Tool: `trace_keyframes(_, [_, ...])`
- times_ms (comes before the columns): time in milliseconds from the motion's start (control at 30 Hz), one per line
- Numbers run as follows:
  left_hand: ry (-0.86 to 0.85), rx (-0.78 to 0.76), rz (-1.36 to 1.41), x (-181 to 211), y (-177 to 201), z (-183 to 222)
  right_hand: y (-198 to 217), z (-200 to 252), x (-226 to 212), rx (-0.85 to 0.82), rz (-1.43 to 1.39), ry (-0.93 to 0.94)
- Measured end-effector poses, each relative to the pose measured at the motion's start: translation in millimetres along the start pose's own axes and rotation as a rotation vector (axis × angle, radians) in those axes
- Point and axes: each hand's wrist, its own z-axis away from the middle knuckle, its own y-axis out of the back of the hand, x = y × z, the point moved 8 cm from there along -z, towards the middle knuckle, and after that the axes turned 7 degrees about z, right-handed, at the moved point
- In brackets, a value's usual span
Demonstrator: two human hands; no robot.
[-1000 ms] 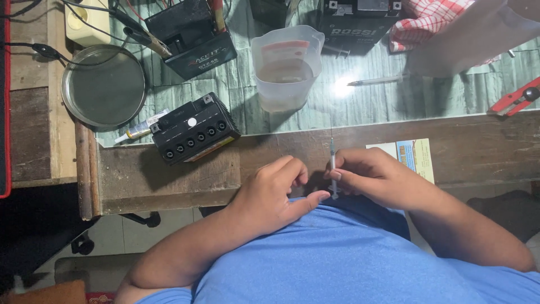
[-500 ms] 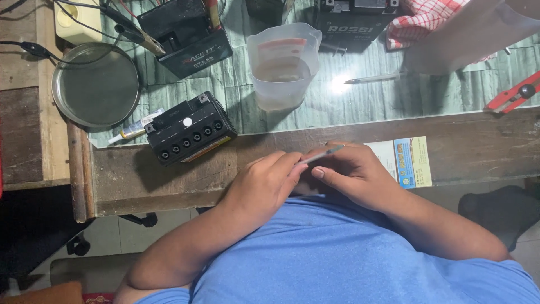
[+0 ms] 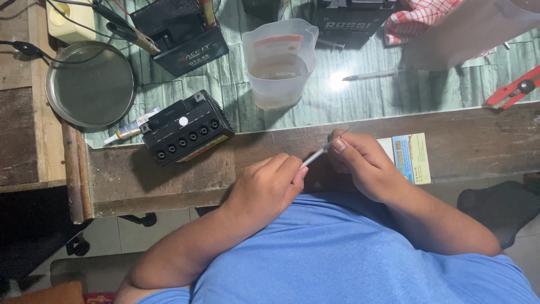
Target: Refilling the electrolyte cells of a lead-acid battery using a syringe and wiping the area with a cloth.
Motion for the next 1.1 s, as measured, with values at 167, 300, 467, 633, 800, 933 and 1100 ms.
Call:
trace_keyframes(167, [-0.031,0.029,-0.058,1.1,-1.9,-0.4,-4.6,-3.8,-5.9,0.003,0.047,-0.008])
trace_keyframes(300, [-0.055,0.059,-0.097,1.9,-1.7,-1.5,-7.4,-3.4,2.1,-0.009,0.028,-0.075])
trace_keyframes(467, [-0.016,0.090,-0.172,-1.4,-8.0,-1.9,-7.7,-5.0,-0.3,-0.006,0.117,-0.072])
trace_keyframes(633, [0.050,0.067,0.046,-3.4,-5.7,-6.3,-9.9,-6.7,-7.8,0.004,0.139,-0.003])
trace_keyframes(800, [0.167,0.060,0.404,-9.9,-9.0,-6.0,-11.6,-3.9,-12.0,0.009,0.111,0.037])
trace_keyframes(933, [0.241,0.012,0.623,-16.0,-16.5,-3.7,-13.6,-7.4,-24.1,0.011,0.076,0.084])
trace_keyframes(1100, [0.267,0.005,0.766,-13.3,-15.9,-7.3,-14.2,-8.6,-25.7,0.024,0.033,0.112])
